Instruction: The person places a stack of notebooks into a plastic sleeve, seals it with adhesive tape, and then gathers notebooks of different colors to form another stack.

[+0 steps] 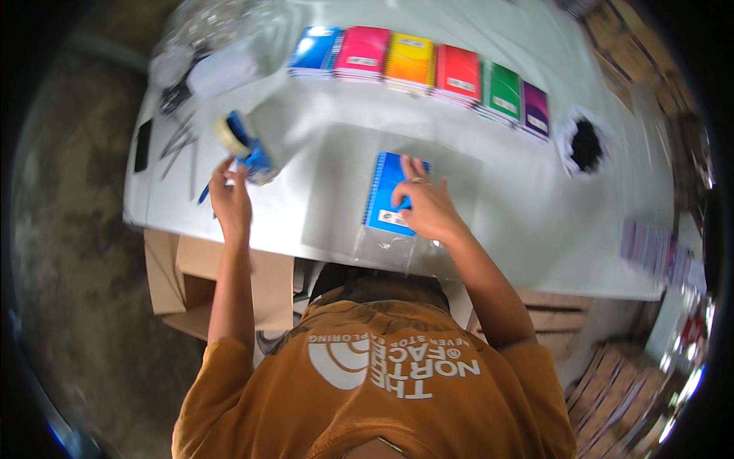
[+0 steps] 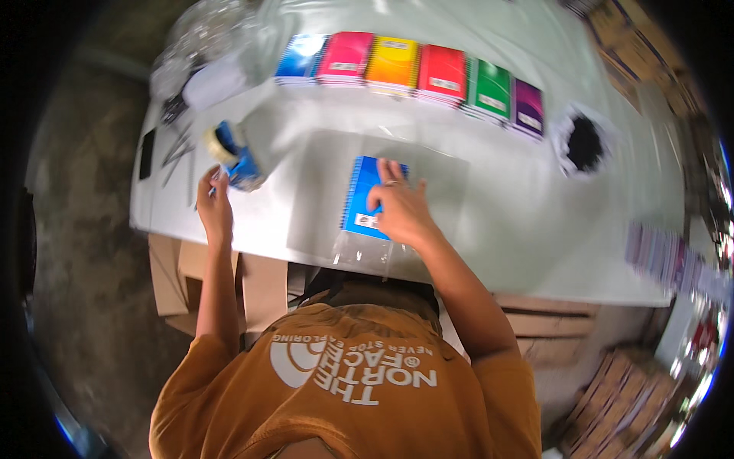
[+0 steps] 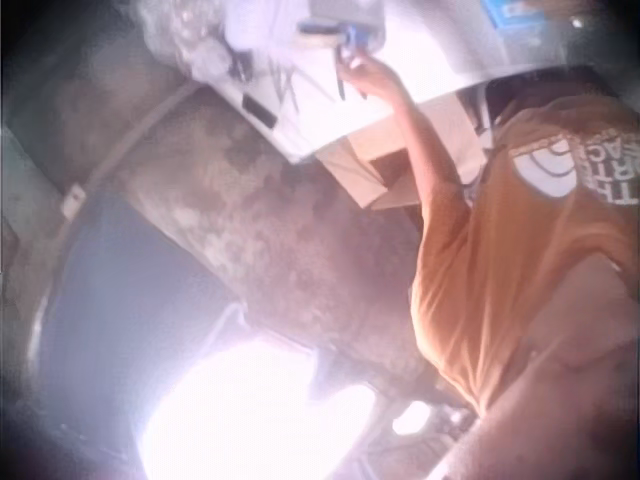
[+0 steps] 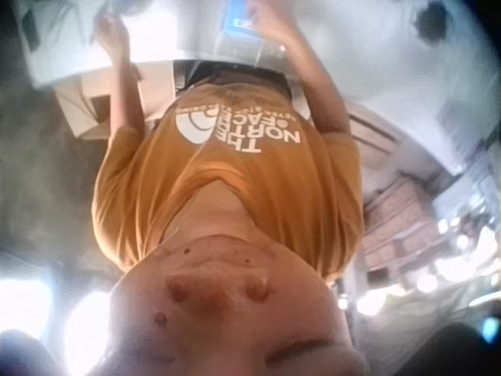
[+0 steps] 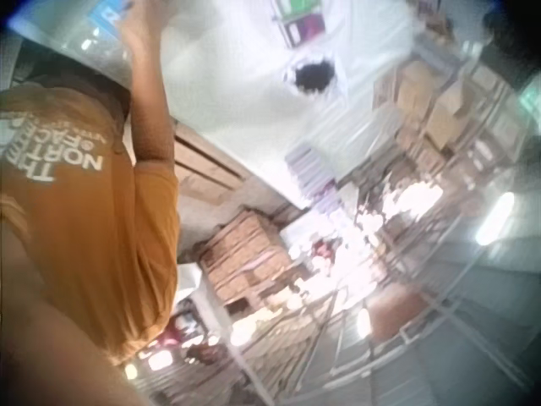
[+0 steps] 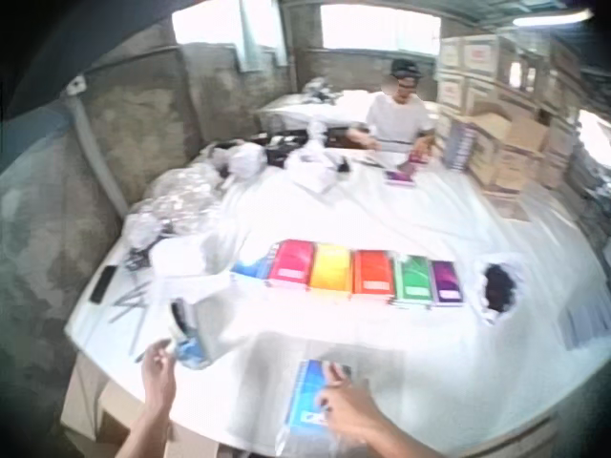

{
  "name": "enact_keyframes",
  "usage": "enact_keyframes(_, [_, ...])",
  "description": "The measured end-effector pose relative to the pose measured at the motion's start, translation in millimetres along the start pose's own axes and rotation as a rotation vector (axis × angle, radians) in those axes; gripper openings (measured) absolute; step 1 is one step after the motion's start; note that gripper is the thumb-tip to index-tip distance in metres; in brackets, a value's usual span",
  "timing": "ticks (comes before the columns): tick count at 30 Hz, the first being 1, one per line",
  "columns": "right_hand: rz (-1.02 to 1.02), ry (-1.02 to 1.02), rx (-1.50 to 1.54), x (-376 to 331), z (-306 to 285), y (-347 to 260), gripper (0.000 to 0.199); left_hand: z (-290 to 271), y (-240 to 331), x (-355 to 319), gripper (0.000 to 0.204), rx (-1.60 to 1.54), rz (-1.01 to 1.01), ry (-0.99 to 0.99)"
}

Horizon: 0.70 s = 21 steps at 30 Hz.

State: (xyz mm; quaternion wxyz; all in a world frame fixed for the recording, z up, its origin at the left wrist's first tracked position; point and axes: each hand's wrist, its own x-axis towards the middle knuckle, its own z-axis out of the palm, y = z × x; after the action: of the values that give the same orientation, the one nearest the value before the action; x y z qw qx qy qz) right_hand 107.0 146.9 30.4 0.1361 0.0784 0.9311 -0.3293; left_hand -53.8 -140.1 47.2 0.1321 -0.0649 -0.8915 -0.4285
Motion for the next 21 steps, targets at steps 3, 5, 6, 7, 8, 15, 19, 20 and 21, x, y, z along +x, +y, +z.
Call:
enact_keyframes(3, [0.028, 0.039, 0.007, 3, -2, -15, 0.06, -21, -49, 37, 0.044, -0.12, -0.575, -0.114])
enact_keyframes(5, [0.074, 0.031, 0.027, 2, -10, -19, 0.079, -18, -46, 45, 0.044, -0.317, -0.828, -0.266])
enact_keyframes(6, [0.075, 0.027, 0.014, 1, -10, -17, 0.08, -14, -44, 50, 0.037, -0.361, -0.9, -0.391])
enact_keyframes(7, [0.076, 0.023, 0.002, 0, -10, -15, 0.081, -11, -43, 50, 0.035, -0.32, -0.902, -0.409])
enact_keyframes(8, [0.077, 0.02, -0.009, 1, -9, -15, 0.082, -10, -42, 50, 0.032, -0.278, -0.903, -0.427])
enact_keyframes(15, [0.044, 0.01, 0.022, 2, -10, -9, 0.085, -10, -49, -7, 0.029, -1.071, -0.623, -0.272])
enact_keyframes(19, [0.039, -0.003, 0.056, 0, -13, -10, 0.084, -5, -64, -40, 0.016, -0.348, -0.513, -0.194])
enact_keyframes(20, [0.041, -0.007, 0.056, 0, -13, -11, 0.084, -4, -69, -39, 0.017, 0.0, -0.51, 0.004])
enact_keyframes(21, [0.038, -0.007, 0.074, 0, -14, -9, 0.084, -5, -63, -32, 0.018, 0.039, -0.49, 0.102])
